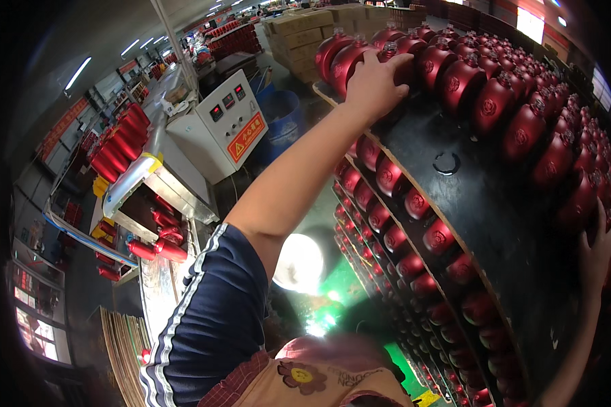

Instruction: The person uses a manual pallet jack to move a pallet stacked with red containers across a warehouse floor. They then place several containers onto a conveyor belt one by one.

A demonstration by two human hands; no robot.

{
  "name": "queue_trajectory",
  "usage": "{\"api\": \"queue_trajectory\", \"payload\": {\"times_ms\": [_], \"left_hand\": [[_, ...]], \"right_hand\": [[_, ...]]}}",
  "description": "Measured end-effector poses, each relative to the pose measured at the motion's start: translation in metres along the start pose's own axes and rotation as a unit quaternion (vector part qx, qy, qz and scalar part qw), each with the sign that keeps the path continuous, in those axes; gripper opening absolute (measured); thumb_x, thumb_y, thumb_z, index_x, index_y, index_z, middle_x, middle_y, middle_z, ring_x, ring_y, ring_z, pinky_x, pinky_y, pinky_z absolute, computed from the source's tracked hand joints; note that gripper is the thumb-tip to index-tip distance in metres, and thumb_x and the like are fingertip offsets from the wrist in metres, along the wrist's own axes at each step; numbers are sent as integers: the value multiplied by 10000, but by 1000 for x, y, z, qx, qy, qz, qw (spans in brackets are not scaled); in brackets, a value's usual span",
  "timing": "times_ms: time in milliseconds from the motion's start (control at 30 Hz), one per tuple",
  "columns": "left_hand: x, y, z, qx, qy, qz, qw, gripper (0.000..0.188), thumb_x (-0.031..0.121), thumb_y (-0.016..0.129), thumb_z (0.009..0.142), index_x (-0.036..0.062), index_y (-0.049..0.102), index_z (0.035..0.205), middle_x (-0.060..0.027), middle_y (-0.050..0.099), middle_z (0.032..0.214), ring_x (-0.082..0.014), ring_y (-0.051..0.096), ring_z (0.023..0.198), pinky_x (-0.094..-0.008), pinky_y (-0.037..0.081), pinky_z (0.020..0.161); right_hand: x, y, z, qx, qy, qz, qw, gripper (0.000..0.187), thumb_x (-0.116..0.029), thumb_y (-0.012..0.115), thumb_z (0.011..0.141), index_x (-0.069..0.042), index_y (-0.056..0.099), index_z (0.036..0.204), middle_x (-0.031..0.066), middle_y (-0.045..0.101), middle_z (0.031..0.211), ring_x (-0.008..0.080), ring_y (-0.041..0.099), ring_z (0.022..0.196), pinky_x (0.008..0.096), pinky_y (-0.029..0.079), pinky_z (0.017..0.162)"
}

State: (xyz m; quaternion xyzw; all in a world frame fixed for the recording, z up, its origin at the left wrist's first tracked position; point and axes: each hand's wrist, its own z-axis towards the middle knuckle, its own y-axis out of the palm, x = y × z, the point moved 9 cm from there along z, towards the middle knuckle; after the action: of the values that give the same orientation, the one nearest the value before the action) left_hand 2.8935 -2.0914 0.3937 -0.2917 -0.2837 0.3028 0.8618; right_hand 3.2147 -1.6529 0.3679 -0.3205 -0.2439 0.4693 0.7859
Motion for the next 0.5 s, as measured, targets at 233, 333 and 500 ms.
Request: {"api": "queue_trajectory", "payload": {"times_ms": [233,333,500], "left_hand": [[5,-23,-35,88,59,-37,994,596,199,742,781,329,567,1335,-205,410,1435,-415,515,1198,-479,511,961],[-2,-44,-61,110,51,-92,988,580,192,744,778,324,583,1319,-185,418,1439,-410,500,1230,-472,496,974],[-24,-108,-113,194,76,-170,963,567,168,764,783,263,605,1319,-172,431,1421,-378,486,1278,-404,457,1020]], "right_hand": [[-9,-1,-3,-4,-17,99,995,746,24,565,842,-245,383,1514,146,343,1553,341,320,1444,426,320,1158],[-16,-14,-12,3,-9,98,995,764,84,508,805,-200,399,1507,119,371,1547,308,295,1467,410,307,1162],[-11,-77,-56,42,-4,159,986,600,-30,543,906,-86,421,1490,156,387,1541,267,344,1443,383,304,1162]]}}
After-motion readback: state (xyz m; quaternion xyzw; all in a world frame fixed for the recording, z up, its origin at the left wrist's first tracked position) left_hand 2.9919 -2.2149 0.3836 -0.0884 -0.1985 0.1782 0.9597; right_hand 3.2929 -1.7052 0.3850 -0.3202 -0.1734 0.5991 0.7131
